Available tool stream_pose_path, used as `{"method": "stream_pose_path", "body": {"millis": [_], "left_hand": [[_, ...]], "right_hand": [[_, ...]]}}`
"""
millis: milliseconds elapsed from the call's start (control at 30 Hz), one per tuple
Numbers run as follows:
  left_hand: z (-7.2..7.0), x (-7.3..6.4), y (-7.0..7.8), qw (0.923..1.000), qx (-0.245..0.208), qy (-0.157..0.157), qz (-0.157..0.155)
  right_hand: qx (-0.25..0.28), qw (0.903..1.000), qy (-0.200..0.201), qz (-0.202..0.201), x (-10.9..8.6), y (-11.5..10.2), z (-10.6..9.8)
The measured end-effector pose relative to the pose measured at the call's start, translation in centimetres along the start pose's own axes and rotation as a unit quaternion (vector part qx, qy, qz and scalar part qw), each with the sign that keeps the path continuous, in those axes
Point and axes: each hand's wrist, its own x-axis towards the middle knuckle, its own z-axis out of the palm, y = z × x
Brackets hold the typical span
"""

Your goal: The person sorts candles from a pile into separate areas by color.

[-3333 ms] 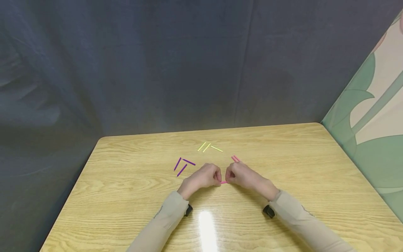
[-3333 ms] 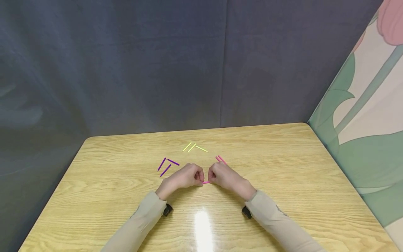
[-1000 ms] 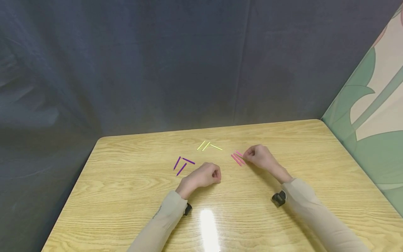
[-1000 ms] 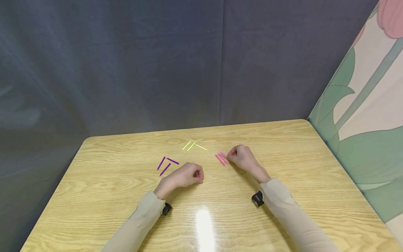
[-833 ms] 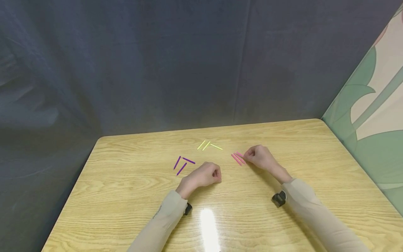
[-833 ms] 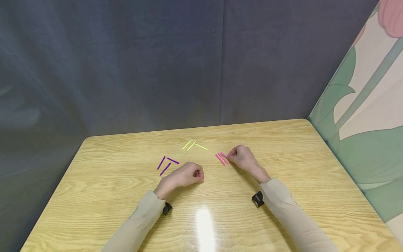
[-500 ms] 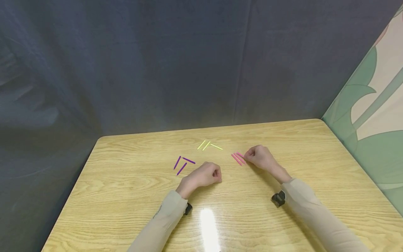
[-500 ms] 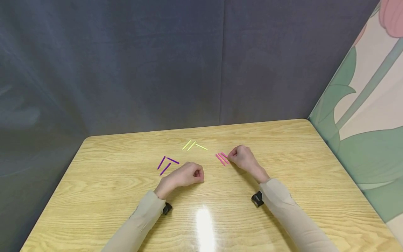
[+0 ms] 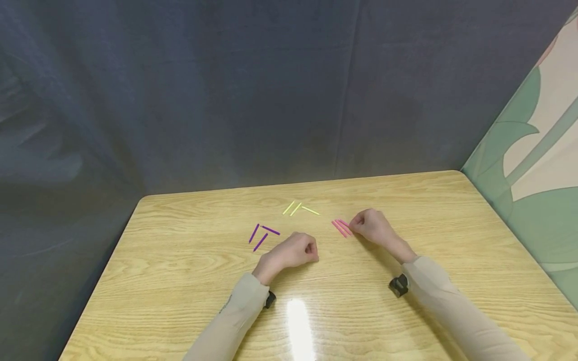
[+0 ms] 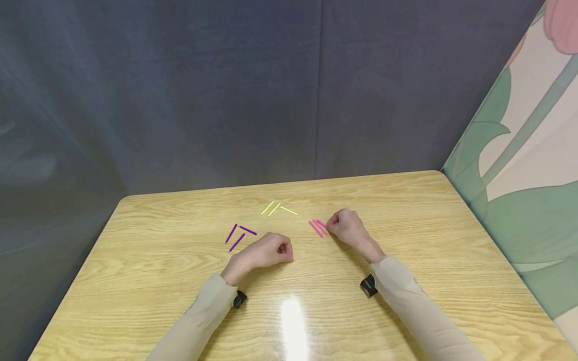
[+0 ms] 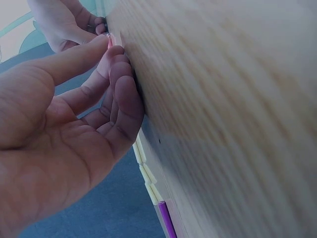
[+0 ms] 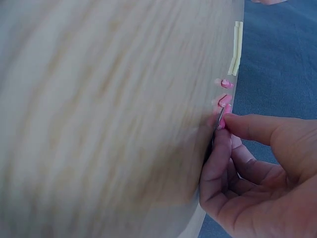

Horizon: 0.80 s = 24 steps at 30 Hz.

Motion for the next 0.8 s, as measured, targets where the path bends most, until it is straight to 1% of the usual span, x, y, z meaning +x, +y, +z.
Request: {"method": "stream_pose_path", "body": {"millis": [233,500,800], "left_hand": [[-0.04,-0.02,0.11,1.0,0.002,0.0,0.001],[0.03,-0.02,0.09,1.0,0.003,-0.002,0.002],[0.06,-0.02,0.0,0.9999,0.013,0.001,0.0]], "right_hand": [[-0.003,1.0,-0.002,0.002,0.01,0.01,-0.02],[-0.002,0.9999,0.0,0.017,0.02,0.09,0.11],[-0.001,0.9999,0.009,0.005,0.07,0.42,0.39]]}}
